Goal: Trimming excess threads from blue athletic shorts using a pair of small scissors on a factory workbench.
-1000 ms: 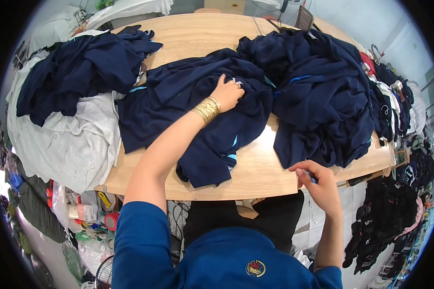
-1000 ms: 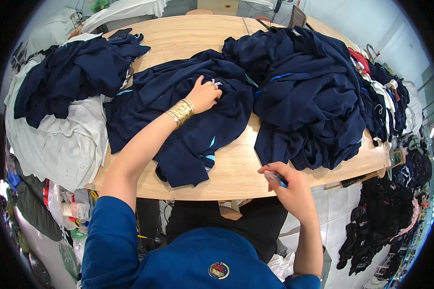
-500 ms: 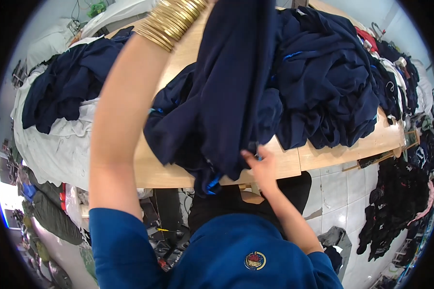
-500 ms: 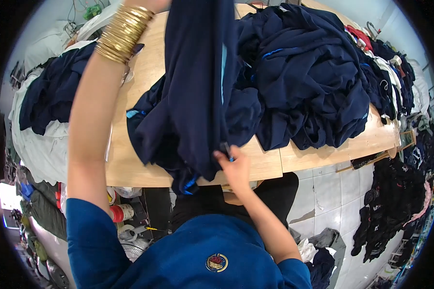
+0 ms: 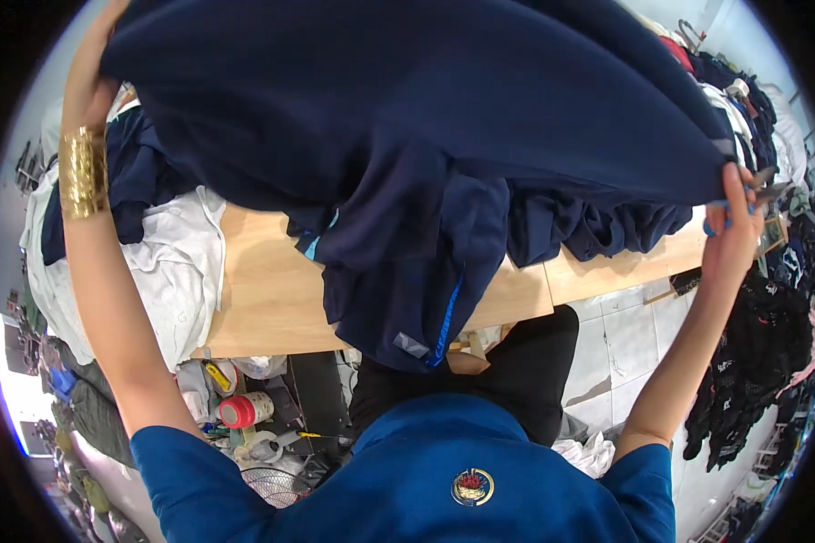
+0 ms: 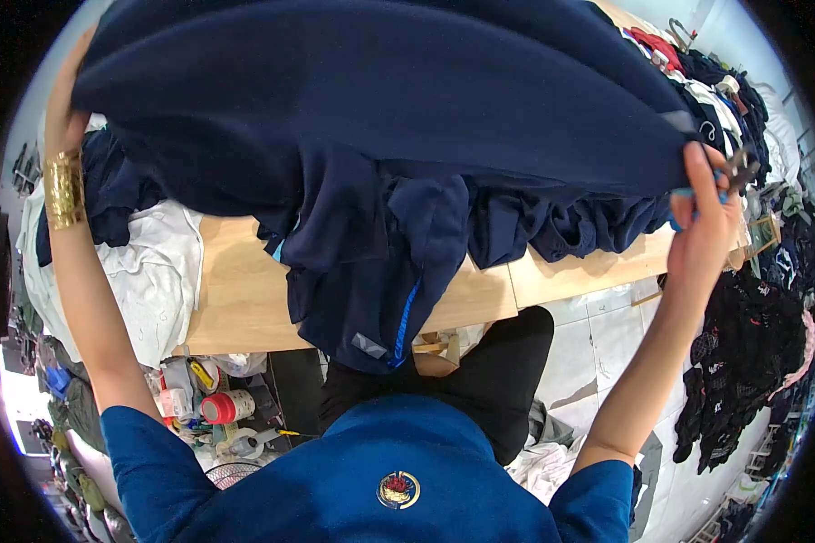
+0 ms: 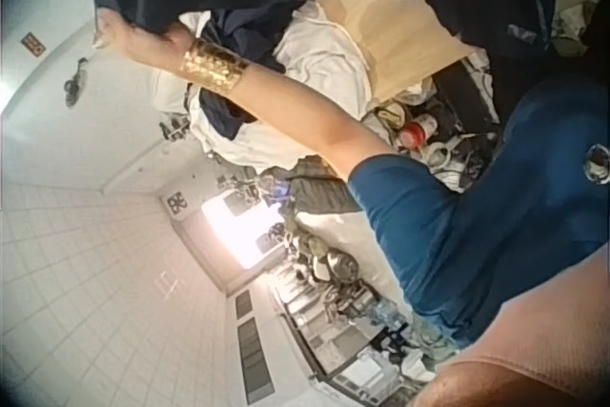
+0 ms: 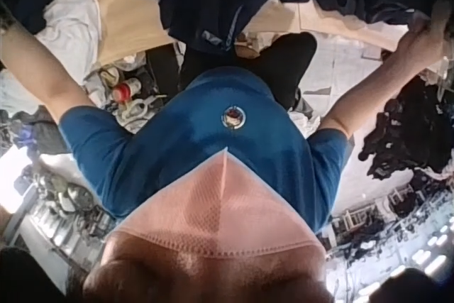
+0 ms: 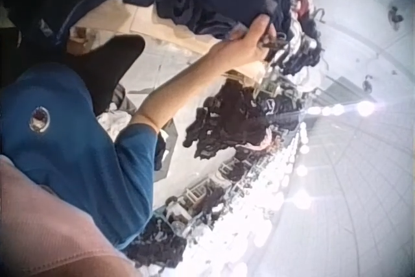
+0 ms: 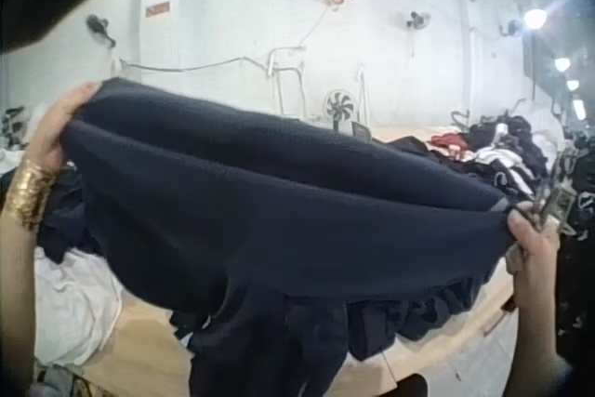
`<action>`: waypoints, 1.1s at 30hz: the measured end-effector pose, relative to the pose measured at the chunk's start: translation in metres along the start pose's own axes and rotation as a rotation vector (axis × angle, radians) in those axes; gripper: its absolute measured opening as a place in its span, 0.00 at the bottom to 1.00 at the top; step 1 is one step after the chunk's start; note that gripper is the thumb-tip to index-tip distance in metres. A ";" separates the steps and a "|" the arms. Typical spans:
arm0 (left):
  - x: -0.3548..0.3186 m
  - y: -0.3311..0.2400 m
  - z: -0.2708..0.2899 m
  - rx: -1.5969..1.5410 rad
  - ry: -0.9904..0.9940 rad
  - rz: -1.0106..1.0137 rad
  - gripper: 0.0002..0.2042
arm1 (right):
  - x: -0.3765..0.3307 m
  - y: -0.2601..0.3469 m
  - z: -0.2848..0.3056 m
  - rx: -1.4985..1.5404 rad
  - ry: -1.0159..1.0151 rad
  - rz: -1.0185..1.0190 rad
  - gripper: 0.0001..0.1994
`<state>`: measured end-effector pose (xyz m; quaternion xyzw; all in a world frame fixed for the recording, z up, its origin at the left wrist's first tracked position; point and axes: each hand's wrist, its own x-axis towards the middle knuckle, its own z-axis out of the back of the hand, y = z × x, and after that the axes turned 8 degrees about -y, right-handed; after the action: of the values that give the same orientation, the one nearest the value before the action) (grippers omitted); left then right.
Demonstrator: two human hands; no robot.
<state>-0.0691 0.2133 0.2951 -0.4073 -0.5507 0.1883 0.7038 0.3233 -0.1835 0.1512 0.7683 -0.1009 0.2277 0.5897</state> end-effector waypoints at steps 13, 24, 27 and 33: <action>-0.269 0.206 0.053 0.355 -0.010 0.718 0.08 | -0.165 -0.128 0.025 -0.575 0.655 -0.254 0.10; -0.300 0.152 -0.046 0.980 -0.169 0.072 0.10 | -0.200 -0.086 0.028 -0.268 0.915 -0.162 0.11; -0.308 0.123 -0.114 0.707 0.021 -0.001 0.09 | -0.200 -0.091 0.028 -0.139 0.945 -0.218 0.11; -0.374 0.091 -0.204 0.372 0.628 0.062 0.21 | -0.162 -0.128 0.034 -0.659 0.420 -0.147 0.13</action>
<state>0.0164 -0.0740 -0.0211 -0.3268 -0.2516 0.1724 0.8945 0.2436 -0.1982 -0.0422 0.4798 0.0092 0.2925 0.8271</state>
